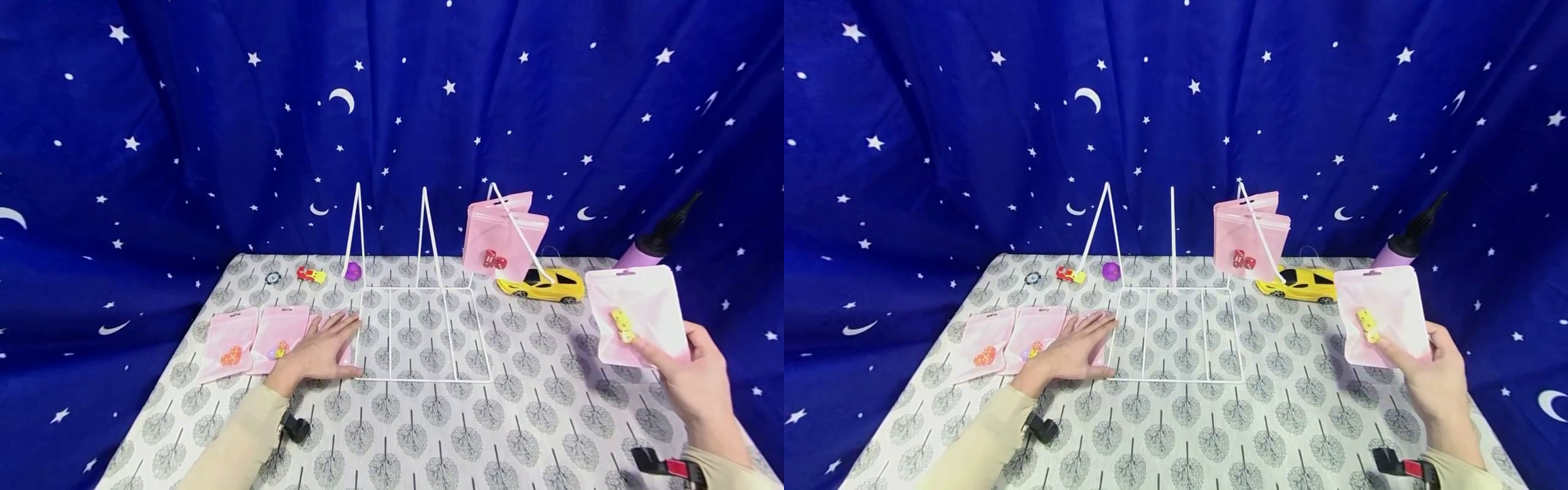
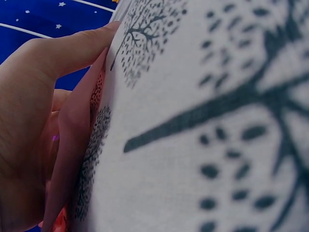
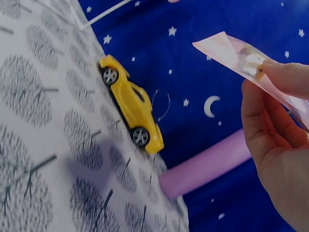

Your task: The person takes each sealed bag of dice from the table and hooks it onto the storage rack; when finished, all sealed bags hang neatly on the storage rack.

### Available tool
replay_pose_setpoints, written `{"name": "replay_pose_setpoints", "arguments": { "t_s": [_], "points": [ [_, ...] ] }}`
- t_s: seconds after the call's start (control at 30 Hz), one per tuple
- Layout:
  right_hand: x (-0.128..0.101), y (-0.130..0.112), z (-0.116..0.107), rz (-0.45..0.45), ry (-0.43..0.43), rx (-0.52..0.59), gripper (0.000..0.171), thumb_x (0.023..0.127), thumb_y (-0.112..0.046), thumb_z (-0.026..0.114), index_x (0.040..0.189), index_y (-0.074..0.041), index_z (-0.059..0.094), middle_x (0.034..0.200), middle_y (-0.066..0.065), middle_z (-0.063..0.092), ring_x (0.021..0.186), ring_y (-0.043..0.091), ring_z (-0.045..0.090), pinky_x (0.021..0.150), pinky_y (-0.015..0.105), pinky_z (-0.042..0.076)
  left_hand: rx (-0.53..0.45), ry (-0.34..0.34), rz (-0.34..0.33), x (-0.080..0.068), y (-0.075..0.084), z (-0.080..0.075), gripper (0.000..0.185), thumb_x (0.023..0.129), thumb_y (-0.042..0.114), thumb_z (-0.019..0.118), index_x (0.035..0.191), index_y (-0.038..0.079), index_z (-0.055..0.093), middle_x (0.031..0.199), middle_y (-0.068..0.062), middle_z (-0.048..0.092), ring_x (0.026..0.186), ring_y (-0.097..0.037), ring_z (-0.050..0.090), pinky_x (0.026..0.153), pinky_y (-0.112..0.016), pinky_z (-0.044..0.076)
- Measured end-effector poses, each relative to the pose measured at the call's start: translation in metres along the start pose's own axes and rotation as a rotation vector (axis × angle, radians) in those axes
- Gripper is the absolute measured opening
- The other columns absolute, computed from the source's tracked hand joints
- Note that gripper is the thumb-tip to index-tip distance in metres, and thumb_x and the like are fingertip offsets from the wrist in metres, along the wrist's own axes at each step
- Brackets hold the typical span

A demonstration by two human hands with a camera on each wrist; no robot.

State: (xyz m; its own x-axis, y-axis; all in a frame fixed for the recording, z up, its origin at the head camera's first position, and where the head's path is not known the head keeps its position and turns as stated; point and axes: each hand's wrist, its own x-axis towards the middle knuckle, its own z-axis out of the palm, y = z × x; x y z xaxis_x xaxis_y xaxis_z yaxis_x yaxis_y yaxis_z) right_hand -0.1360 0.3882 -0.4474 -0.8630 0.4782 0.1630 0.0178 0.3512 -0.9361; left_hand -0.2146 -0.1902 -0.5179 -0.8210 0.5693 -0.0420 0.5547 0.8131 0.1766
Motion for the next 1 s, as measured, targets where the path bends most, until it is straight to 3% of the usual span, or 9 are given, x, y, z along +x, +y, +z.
{"name": "replay_pose_setpoints", "arguments": {
  "t_s": [0.17,0.7,1.0],
  "points": [
    [-0.004,-0.013,0.010,-0.014,0.030,0.167,0.043,0.074,0.011,0.077,0.098,-0.022,0.063,0.072,-0.012,0.057,0.052,-0.003,0.050,0.040,0.013,0.041,0.003,-0.003,-0.005,0.000,0.000,-0.001,0.104,0.078,0.077,0.054,0.156,0.016,0.022,0.163,-0.003,0.017,0.150,-0.031,0.015,0.118,-0.065,0.008],
    [-0.019,-0.051,0.027,-0.191,-0.046,0.529,0.044,0.073,0.028,0.063,0.103,-0.004,0.061,0.073,0.001,0.064,0.054,0.004,0.060,0.043,0.015,0.049,-0.017,-0.003,-0.011,0.000,0.000,0.000,0.103,0.078,0.077,0.054,0.156,0.018,0.021,0.164,-0.002,0.016,0.150,-0.030,0.014,0.118,-0.064,0.006],
    [-0.030,-0.074,0.034,-0.311,-0.164,0.779,0.049,0.072,0.040,0.046,0.107,0.007,0.056,0.087,0.011,0.066,0.072,0.013,0.070,0.062,0.022,0.059,0.006,0.003,-0.004,0.001,-0.001,0.002,0.104,0.078,0.079,0.051,0.157,0.018,0.020,0.164,-0.001,0.015,0.150,-0.029,0.014,0.118,-0.064,0.007]
  ]
}}
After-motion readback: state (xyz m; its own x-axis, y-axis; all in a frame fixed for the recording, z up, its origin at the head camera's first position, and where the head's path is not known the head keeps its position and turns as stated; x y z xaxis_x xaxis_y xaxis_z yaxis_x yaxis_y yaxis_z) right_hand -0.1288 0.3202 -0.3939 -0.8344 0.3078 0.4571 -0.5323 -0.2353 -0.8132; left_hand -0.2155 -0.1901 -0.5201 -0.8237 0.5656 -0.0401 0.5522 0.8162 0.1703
